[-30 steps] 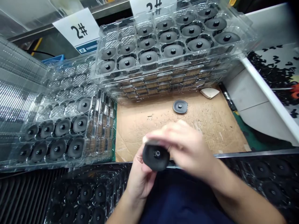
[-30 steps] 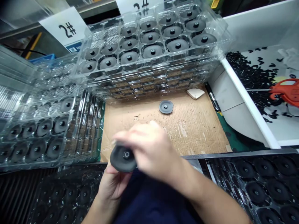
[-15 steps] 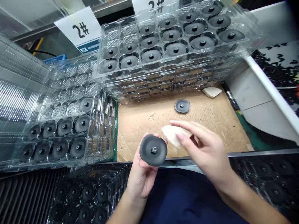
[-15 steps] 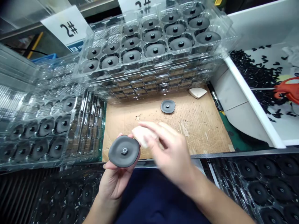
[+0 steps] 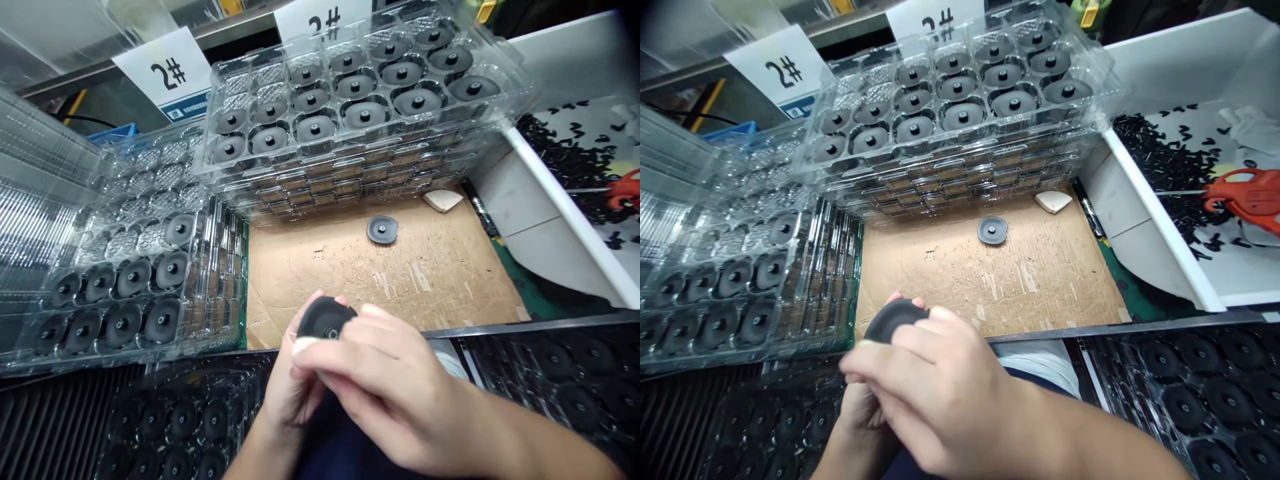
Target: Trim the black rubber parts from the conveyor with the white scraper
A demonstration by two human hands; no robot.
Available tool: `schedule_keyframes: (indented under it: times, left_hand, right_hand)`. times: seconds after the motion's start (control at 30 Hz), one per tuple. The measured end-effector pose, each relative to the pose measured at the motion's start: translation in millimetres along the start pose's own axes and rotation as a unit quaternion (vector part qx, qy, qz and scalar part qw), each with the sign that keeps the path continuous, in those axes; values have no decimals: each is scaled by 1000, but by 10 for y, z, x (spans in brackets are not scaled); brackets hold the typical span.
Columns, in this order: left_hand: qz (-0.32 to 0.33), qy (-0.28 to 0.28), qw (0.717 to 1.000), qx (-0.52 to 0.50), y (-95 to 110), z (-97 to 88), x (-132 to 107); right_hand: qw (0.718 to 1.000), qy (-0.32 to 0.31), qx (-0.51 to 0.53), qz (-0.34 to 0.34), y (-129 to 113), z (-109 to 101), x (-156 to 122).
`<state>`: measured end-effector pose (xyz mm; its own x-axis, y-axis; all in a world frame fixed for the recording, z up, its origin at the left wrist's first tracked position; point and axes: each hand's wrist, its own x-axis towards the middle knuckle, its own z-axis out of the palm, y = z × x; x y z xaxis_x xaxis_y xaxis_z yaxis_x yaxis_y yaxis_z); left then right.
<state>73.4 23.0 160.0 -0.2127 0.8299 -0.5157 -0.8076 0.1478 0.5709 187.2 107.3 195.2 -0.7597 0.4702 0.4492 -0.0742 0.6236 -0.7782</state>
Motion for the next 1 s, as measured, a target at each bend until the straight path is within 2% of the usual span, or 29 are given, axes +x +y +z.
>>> schedule_keyframes:
  times: [0.07, 0.17, 0.2, 0.27, 0.33, 0.37, 0.47, 0.53, 0.63, 0.77, 0.9, 1.0]
  left_hand:
    - [-9, -11, 1000, -12, 12, -37, 3]
    - [-20, -26, 999, -28, -13, -85, 39]
    - [-22, -30, 999, -33, -26, -92, 51]
    - [-22, -38, 998, -43, -39, -95, 63]
    - [-23, -53, 997, -55, -26, -94, 52]
    - [-29, -65, 996, -61, -12, -95, 39]
    - [-49, -103, 990, -79, 32, -107, 1]
    - [-49, -110, 989, -88, 43, -118, -6]
    - [-48, -100, 989, -98, 32, -131, 20]
    - [-53, -71, 991, -100, 31, -127, 53]
    - [-45, -39, 994, -93, 61, -120, 55]
    - [-43, -18, 995, -93, 63, -121, 60]
  right_hand:
    - [998, -41, 17, 37, 8, -82, -103]
    - [991, -27, -65, 112, 42, -197, -187]
    - [988, -20, -102, 111, 61, -221, -178]
    - [987, -8, -150, 63, 122, -247, -120]
    - [992, -1, -125, 26, 226, -254, -59]
    - [995, 12, -95, 38, 295, -252, -47]
    - [983, 49, -59, 165, 561, -205, -140]
    - [968, 30, -90, 231, 762, -123, -301]
    - [960, -1, -128, 251, 1009, 62, -589]
    - [947, 32, -188, 260, 1098, 272, -837]
    - [946, 19, -205, 251, 1068, 344, -878]
    - [945, 23, -211, 251, 1136, 331, -836]
